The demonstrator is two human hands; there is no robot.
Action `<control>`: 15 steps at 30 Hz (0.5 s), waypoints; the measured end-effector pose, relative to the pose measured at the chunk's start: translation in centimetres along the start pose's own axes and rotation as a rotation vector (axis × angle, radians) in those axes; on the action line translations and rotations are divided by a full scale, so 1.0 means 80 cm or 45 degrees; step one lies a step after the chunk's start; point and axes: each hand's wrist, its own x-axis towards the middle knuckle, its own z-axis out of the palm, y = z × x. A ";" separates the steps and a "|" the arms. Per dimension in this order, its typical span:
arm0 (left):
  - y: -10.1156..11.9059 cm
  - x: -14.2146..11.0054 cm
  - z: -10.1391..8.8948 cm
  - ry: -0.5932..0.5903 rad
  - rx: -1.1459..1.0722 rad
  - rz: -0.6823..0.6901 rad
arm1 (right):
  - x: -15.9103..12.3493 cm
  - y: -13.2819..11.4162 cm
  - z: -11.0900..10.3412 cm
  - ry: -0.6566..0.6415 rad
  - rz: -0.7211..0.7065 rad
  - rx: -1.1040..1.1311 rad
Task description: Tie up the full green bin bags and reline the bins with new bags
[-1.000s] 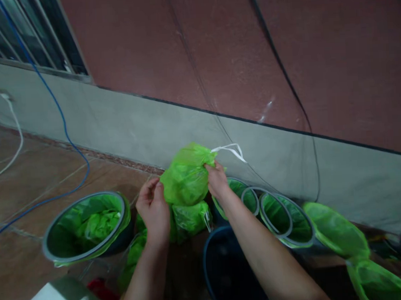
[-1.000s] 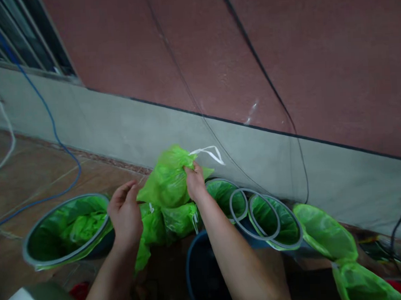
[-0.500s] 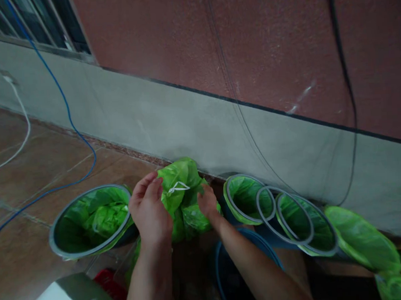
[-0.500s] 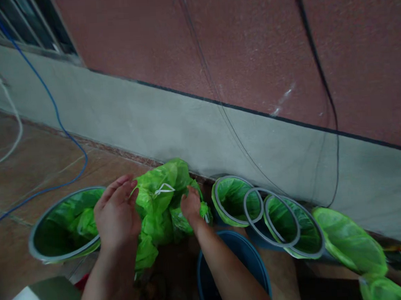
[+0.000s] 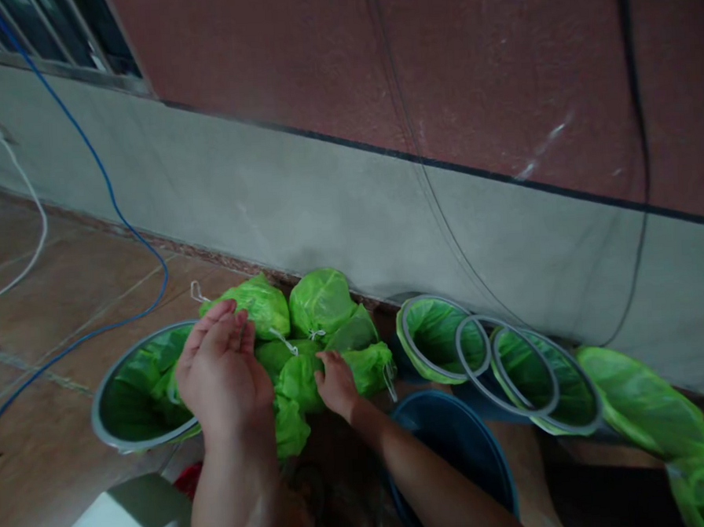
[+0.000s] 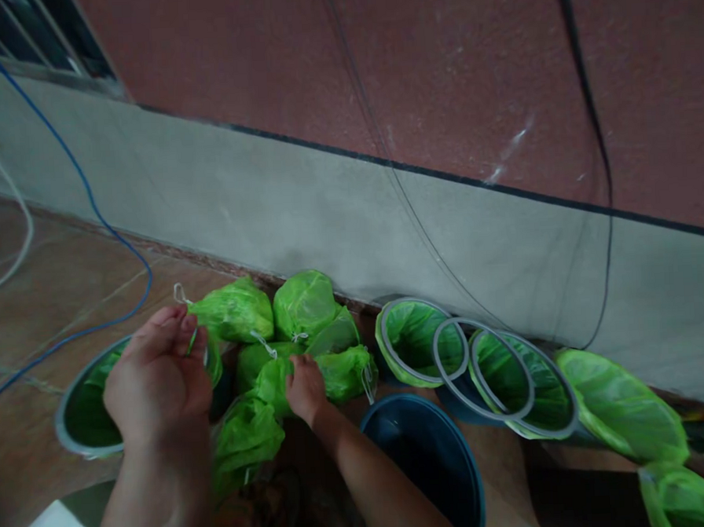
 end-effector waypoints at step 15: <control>0.026 0.042 -0.031 0.132 0.074 0.081 | -0.116 0.011 0.076 -0.418 0.242 0.109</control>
